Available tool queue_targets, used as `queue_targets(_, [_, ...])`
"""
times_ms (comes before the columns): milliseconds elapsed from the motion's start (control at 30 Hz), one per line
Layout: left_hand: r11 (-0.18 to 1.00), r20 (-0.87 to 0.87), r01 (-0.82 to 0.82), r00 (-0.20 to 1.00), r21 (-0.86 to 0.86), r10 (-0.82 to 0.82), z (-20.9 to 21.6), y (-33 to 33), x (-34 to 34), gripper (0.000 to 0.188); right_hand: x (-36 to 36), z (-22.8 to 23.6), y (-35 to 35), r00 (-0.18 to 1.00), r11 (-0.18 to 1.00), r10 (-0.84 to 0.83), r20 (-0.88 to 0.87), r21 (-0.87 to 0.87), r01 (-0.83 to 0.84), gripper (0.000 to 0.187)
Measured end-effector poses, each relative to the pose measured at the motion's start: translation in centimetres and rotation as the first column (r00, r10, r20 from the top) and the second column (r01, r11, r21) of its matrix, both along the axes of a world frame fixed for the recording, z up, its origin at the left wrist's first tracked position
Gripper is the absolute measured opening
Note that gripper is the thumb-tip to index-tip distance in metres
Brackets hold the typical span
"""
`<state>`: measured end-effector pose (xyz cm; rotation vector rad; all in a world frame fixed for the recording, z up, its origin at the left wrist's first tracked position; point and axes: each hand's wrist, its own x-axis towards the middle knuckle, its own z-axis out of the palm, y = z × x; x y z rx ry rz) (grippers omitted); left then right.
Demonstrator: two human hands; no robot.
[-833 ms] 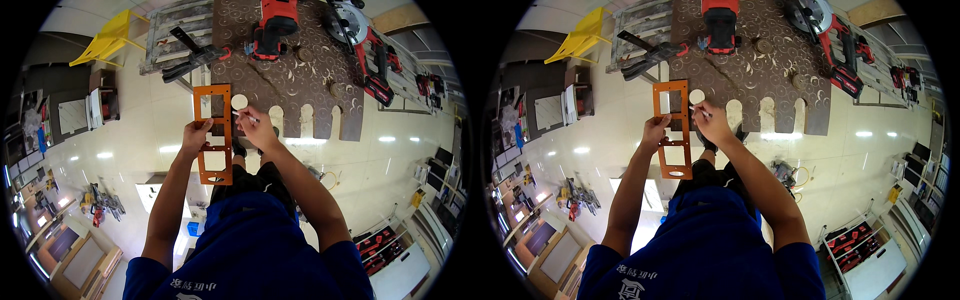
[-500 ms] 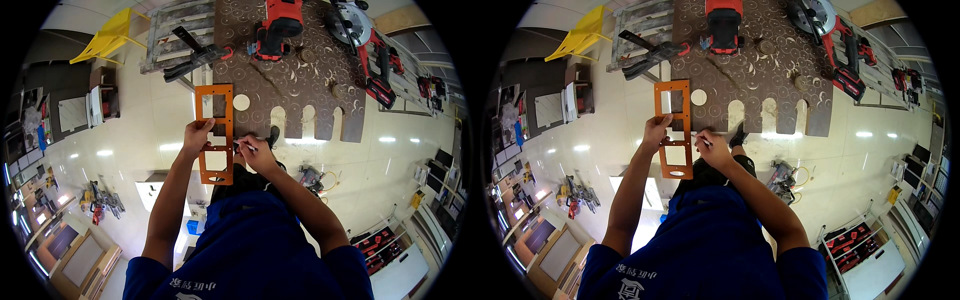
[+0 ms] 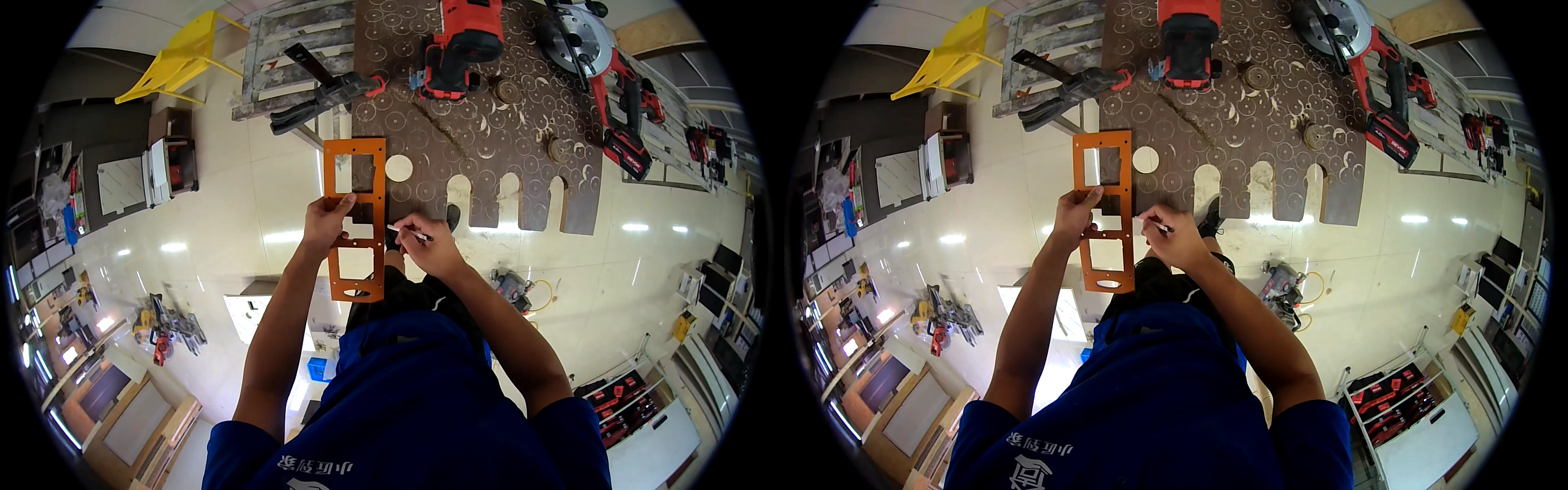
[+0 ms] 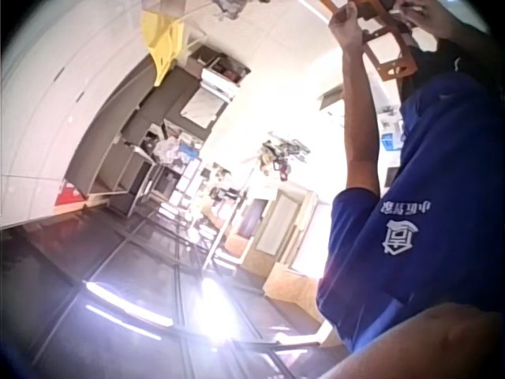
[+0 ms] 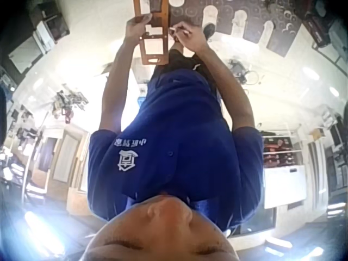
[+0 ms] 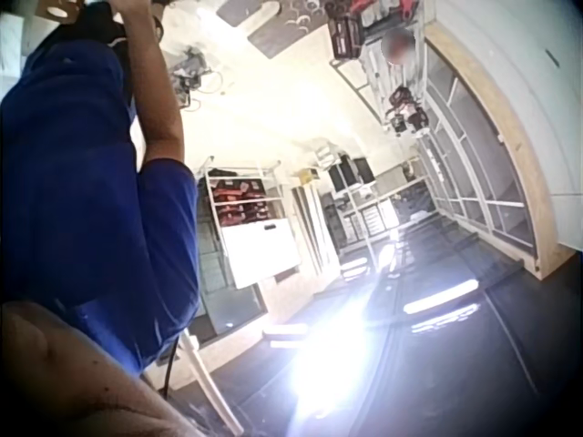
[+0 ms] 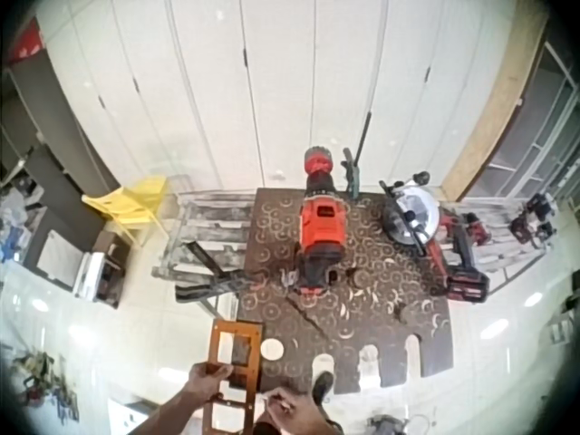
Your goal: The person uses a template and a marker to draw circular outlines on a patterned wooden board. They then use a handheld circular saw to cut along the marked lines, creating circular holes in the wood.
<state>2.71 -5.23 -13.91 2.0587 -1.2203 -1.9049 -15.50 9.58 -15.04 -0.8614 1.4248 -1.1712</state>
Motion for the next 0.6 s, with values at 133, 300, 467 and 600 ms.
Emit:
queue_targets(133, [1.0, -0.005, 0.014, 1.0, -0.004, -0.014, -0.45, -0.07, 0.36, 0.051, 0.13, -0.3, -0.04, 1.0, 1.0, -0.015, 0.02, -0.012, 0.015, 0.008])
queue_targets(300, [0.999, 0.035, 0.025, 0.999, 0.02, -0.026, -0.04, -0.13, 0.04, 0.051, -0.37, -0.63, -0.2, 1.0, 1.0, -0.001, 0.016, -0.027, 0.002, 0.007])
queue_targets(467, [0.999, 0.022, 0.023, 0.999, 0.03, -0.024, 0.02, -0.14, 0.02, 0.05, -0.48, -0.67, -0.18, 0.997, 0.999, -0.024, 0.075, -0.021, 0.026, 0.007])
queue_targets(600, [1.0, -0.012, 0.028, 1.0, -0.007, -0.028, -0.53, -0.16, 0.38, 0.049, -0.41, -0.76, -0.53, 0.997, 0.999, -0.031, 0.075, -0.033, 0.033, 0.008])
